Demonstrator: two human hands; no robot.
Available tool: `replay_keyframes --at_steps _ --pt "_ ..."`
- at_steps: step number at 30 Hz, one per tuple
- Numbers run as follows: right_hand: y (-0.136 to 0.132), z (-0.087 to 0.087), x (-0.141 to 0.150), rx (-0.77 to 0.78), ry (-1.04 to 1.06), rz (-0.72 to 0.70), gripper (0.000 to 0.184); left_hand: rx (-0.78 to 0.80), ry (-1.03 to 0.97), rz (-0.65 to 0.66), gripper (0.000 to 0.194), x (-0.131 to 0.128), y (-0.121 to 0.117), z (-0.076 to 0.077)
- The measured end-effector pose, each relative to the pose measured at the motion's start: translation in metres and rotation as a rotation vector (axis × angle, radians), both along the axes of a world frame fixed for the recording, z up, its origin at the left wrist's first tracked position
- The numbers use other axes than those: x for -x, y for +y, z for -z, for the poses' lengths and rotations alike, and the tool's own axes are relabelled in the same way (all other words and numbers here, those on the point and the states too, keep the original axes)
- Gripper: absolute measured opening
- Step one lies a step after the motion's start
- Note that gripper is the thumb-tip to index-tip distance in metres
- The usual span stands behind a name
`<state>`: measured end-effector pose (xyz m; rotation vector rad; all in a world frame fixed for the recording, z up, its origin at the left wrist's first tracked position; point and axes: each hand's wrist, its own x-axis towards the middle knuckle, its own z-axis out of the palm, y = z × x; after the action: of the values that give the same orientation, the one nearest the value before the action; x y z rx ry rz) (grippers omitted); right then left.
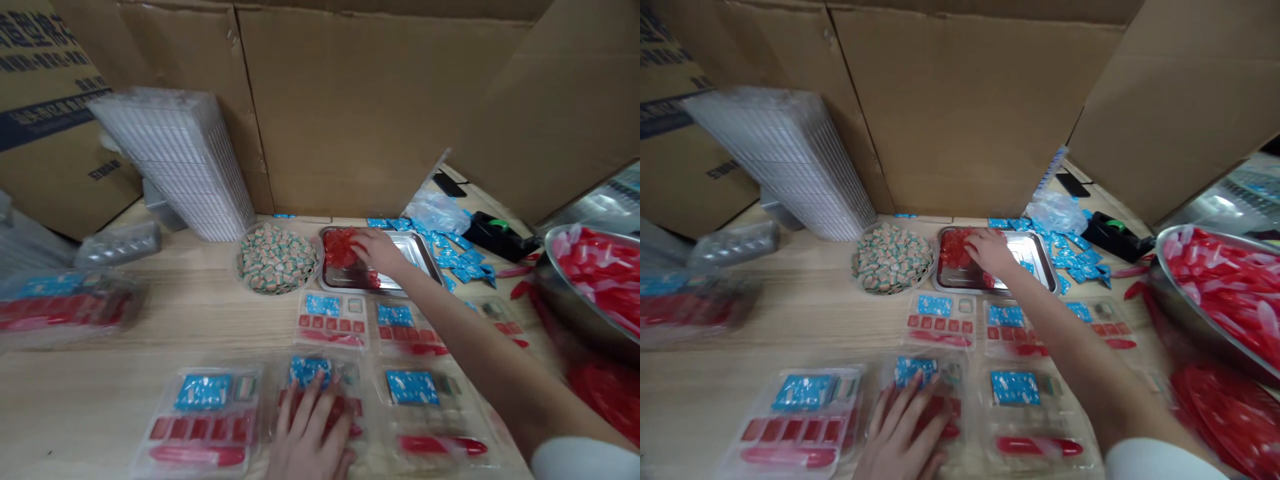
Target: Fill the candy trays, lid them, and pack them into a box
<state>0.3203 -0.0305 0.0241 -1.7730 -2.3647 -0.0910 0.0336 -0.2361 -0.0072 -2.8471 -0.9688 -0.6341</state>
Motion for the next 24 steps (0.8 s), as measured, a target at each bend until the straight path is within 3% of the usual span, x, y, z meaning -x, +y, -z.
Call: replay_keyframes --at_steps 3,8,11,14,19,24 --pt "0.014 0.012 0.008 -0.018 -0.004 0.000 0.037 0.022 -0.088 -0.067 0.029 -0.005 -0.007 0.005" --pt "-0.023 0.027 -0.013 -0.041 0.017 -0.021 0.036 0.055 -0.203 -0.129 0.024 -0.007 -0.016 0.009" --pt "-0.040 0.020 -0.031 -0.055 0.106 0.060 0.040 0.089 -0.226 -0.143 0.027 -0.004 -0.021 0.011" --pt "-0.041 0.006 -0.036 -0.055 0.111 0.181 0.035 0.092 -0.279 -0.138 0.031 -0.002 -0.023 0.013" --pt "-0.030 -0.009 -0.016 0.015 0.008 0.154 0.025 0.119 -0.231 -0.084 0.032 0.001 -0.016 0.003" --pt "-0.020 -0.005 0.004 0.122 -0.082 0.170 0.017 0.286 -0.178 -0.077 0.019 0.002 -0.015 -0.013"
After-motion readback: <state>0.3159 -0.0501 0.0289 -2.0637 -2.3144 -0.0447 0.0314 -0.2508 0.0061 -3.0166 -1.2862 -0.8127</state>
